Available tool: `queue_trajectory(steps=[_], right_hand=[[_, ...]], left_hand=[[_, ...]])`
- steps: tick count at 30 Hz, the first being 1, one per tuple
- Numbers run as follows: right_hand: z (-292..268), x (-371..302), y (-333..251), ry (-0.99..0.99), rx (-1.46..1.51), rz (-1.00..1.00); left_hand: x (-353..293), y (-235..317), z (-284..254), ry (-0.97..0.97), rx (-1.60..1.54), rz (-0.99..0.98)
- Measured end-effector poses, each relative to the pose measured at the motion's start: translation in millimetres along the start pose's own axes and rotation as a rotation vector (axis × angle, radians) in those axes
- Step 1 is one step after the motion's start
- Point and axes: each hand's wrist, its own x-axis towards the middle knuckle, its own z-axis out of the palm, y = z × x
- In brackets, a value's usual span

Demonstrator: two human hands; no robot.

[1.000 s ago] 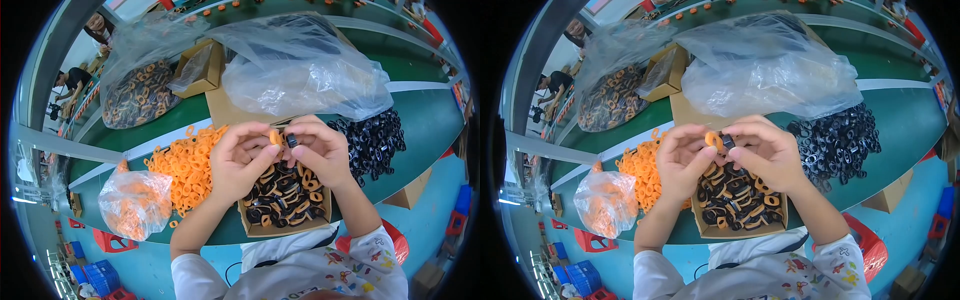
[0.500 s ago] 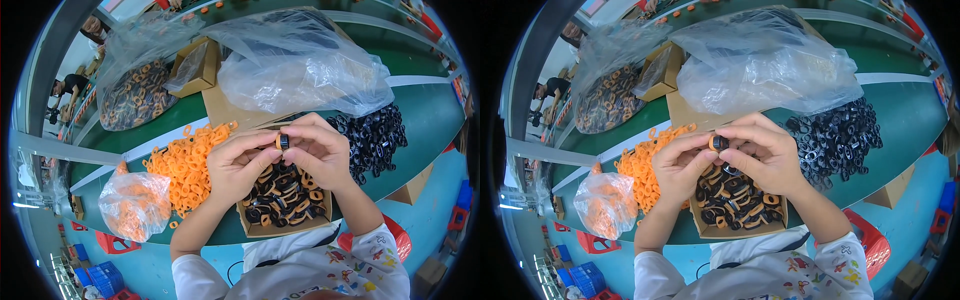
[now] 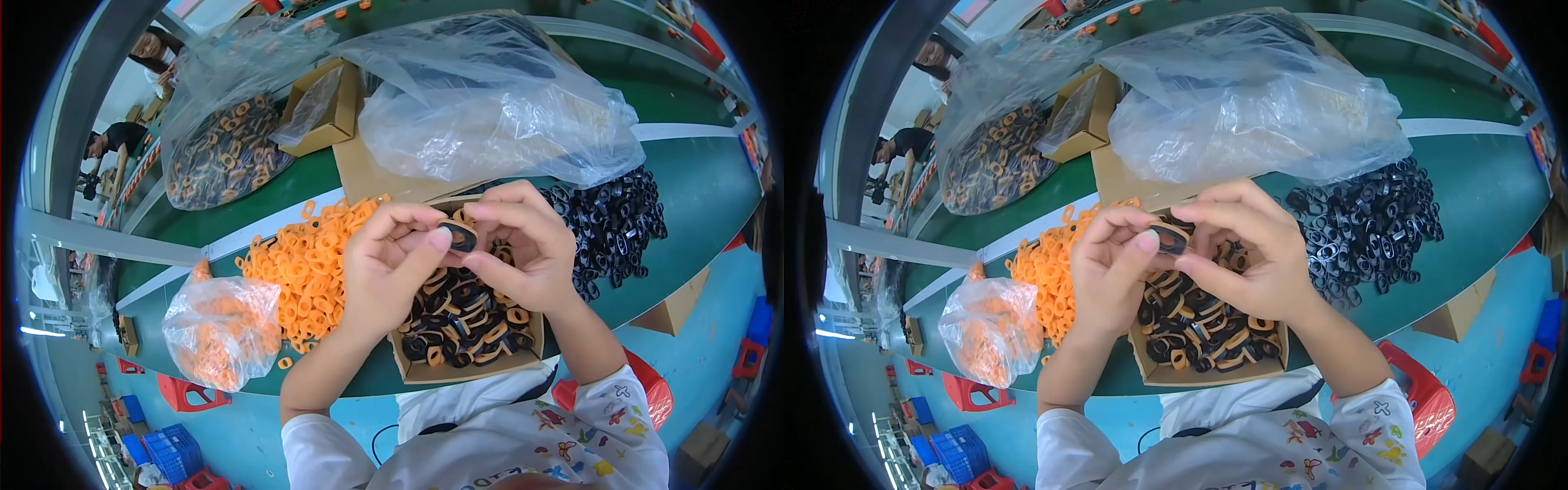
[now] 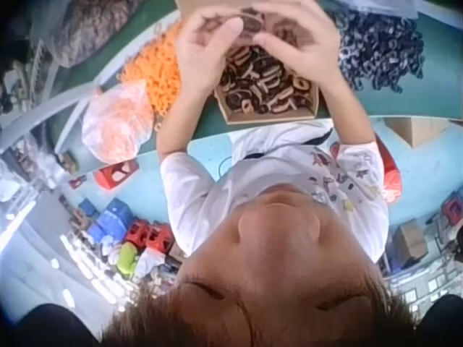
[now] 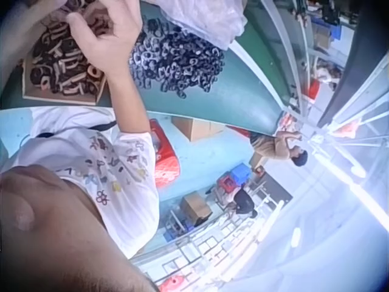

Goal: The person assembles small orange and black plastic components by hand.

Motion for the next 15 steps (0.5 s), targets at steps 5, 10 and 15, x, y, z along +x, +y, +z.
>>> queue_trajectory(steps=[5,10,15], right_hand=[[-2.4,-0.9,1.2,-0.039,-0.001,-0.008],[-2.4,-0.3,-2.9,-0.045,-0.106,-0.039],[-6.8,-0.8,2.8,-0.068,-0.163,-0.068]], left_hand=[[1.9,9.2,3.1,0.041,-0.053,-0.085],[2.4,9.9,1.8,0.056,-0.079,-0.125],[1.7,4.4,-7.4,-0.016,-0.010,-0.207]])
